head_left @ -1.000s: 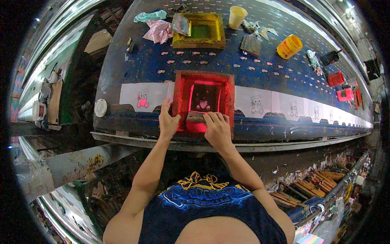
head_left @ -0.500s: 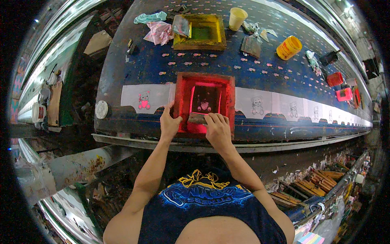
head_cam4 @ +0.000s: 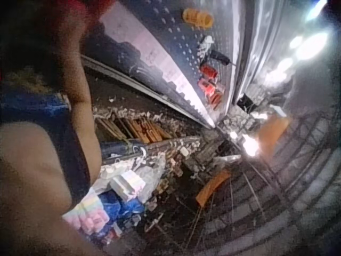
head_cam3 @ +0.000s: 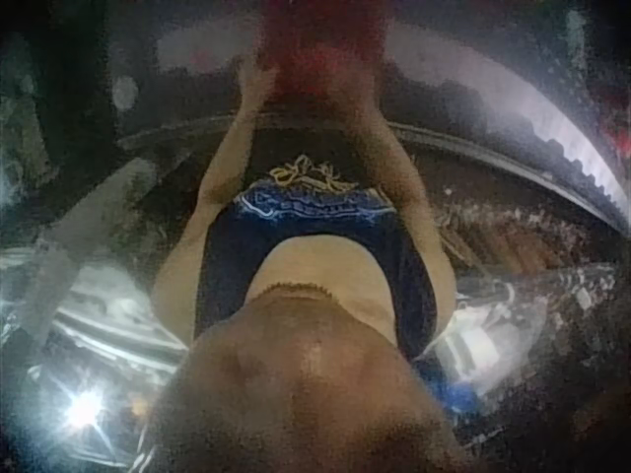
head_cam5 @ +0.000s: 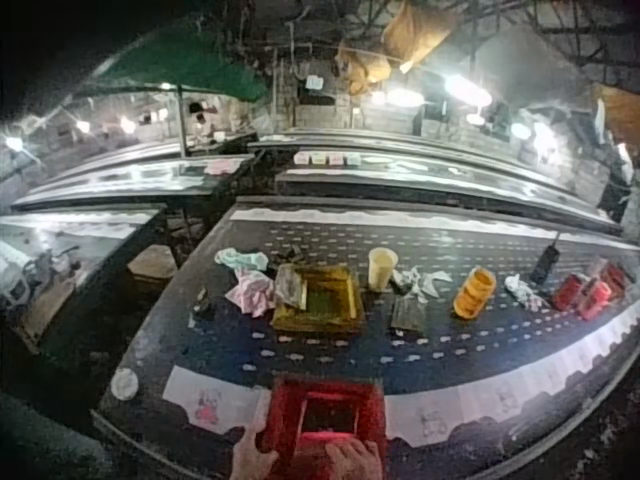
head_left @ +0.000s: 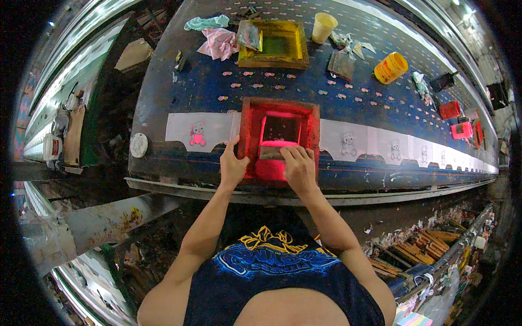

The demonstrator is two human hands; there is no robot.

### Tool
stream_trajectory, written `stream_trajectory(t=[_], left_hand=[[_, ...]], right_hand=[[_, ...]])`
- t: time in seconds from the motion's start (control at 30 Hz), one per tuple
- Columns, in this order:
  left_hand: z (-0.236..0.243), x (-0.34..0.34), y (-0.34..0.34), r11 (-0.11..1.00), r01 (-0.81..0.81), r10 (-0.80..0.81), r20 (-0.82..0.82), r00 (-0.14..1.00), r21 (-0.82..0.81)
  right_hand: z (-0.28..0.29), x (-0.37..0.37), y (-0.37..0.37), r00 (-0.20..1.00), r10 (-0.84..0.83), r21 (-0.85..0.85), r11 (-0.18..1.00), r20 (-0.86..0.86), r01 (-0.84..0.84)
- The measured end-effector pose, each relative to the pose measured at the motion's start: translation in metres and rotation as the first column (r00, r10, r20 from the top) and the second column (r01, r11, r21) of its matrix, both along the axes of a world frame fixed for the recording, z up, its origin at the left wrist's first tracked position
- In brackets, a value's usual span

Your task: The person pours pink ink into a red screen-printing frame and uses a squeegee to spread the ink across the screen, repeatedly pulling the ink over a teddy bear design on a long roll of paper. The person adjusts the frame and continues the printing motion throughout the clip.

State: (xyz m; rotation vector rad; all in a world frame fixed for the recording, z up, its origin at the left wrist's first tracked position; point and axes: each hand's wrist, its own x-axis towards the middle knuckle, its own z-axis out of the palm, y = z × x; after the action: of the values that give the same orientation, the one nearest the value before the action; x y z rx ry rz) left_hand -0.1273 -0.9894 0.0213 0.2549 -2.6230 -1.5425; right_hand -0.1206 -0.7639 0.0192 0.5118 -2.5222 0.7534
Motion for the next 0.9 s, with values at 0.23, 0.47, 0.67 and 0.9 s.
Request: stream_trajectory(t=[0.23,0.47,0.67,0.9], left_hand=[[-0.003,-0.002,-0.003,1.000,0.023,-0.023,0.027,0.999,-0.012],[-0.014,-0.005,-0.006,0.997,0.068,-0.068,0.001,0.998,-0.031],[-0.012,-0.006,-0.003,0.990,0.073,-0.080,-0.056,0.995,-0.118],[-0.021,-0.013,-0.003,0.976,0.084,-0.102,-0.082,0.991,-0.199]], right_hand=[[0.008,-0.072,0.002,0.999,-0.031,-0.013,0.999,0.026,0.031],[0.029,-0.103,0.010,0.999,-0.053,-0.052,0.997,0.010,0.054],[0.007,-0.053,0.002,0.987,-0.056,0.028,0.998,0.152,0.052],[0.009,0.031,-0.007,0.996,-0.047,0.057,0.997,0.079,0.042]])
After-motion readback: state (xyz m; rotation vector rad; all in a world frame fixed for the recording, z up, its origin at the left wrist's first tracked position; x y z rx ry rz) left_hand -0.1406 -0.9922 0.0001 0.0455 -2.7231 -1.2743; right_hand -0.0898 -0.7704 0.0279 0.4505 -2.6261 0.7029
